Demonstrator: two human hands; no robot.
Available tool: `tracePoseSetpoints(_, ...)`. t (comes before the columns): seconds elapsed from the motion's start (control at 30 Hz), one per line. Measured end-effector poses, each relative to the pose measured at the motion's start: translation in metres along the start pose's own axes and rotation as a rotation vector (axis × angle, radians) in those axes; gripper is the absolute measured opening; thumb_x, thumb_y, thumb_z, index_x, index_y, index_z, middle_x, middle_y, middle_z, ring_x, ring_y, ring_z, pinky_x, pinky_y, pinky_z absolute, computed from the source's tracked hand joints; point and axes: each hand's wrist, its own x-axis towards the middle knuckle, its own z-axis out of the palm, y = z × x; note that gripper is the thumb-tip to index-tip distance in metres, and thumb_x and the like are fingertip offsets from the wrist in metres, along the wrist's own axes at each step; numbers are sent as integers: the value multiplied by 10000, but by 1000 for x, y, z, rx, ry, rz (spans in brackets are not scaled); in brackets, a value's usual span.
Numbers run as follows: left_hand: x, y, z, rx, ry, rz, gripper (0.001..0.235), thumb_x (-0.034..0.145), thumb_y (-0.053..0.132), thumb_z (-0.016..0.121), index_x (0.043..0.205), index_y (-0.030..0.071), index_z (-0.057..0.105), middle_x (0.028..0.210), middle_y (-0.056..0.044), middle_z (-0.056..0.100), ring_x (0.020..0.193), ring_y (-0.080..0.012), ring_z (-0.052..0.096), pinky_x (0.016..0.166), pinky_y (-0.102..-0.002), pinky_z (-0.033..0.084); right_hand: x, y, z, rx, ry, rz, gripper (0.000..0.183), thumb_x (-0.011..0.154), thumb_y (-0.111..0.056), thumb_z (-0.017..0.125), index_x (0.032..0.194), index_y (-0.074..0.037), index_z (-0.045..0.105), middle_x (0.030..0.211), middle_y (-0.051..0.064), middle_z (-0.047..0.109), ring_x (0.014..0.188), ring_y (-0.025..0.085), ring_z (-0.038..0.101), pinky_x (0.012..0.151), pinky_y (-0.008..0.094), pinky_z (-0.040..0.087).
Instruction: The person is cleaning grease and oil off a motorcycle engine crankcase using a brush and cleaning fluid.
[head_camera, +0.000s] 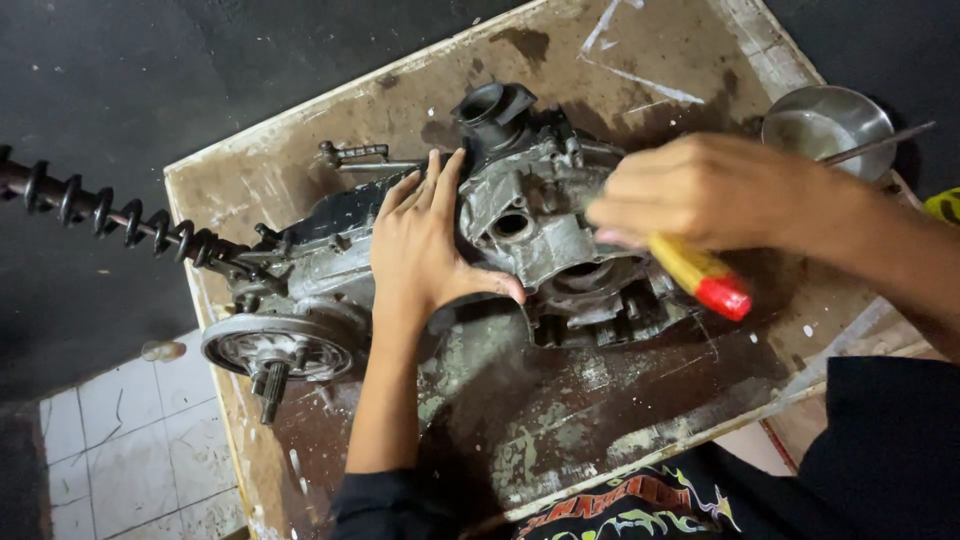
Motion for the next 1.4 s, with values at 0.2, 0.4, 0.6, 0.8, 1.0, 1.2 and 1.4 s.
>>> tracePoseSetpoints(0.2,-4,-2,4,12,47,21,1684,337,1139,373,1578,0,358,1539,-284,474,1156,-348,704,1175,-409,390,12,-6,-22,-88,-3,55,141,920,-136,713,929,3,696,686,48,592,571,131,555,435,235,451)
tracePoseSetpoints(0.4,-1,-2,3,32,-6,-24,1706,303,1121,343,1599,12,356,1564,-281,461,1078,-353,706,1115,-414,439,9,-1,1,13,78,-29,156,943,-145,733,958,11,734,713,33,645,576,130,590,438,242,483)
tracePoseSetpoints(0.6,-5,-4,6,58,78,13,1713,254,1133,370,1555,19,395,1521,-261,489,1239,-372,666,1081,-415,469,17,-4,-42,19,25,115,239,862,-150,771,1021,23,727,843,103,723,691,202,686,573,282,581)
tracePoseSetpoints(0.8,-4,0,1,4,-13,-48,1711,274,1117,387,1579,11,390,1565,-273,459,1202,-373,662,1077,-413,477,8,4,10,38,122,152,179,931,-106,774,1059,15,746,820,82,711,653,181,675,519,245,553)
tracePoseSetpoints(1.0,-1,-1,-2,38,44,-23,1696,235,1106,455,1540,25,421,1528,-257,486,1250,-408,623,1084,-434,462,8,0,-37,119,-193,403,167,877,-187,762,969,-48,777,721,73,738,512,147,663,434,279,523)
tracePoseSetpoints(1.2,-9,0,-5,-32,86,-27,1658,273,1092,519,1546,34,430,1535,-272,487,1306,-387,598,1142,-429,422,43,4,-10,259,120,569,211,993,-206,669,1068,-25,750,872,103,759,653,173,704,573,279,586)
tracePoseSetpoints(1.4,-13,-3,-4,-90,126,29,1668,312,1085,505,1532,-48,401,1528,-253,506,1367,-300,573,1207,-430,346,46,18,-44,103,-331,964,259,971,-257,700,1065,-29,779,784,141,769,612,237,723,585,360,595)
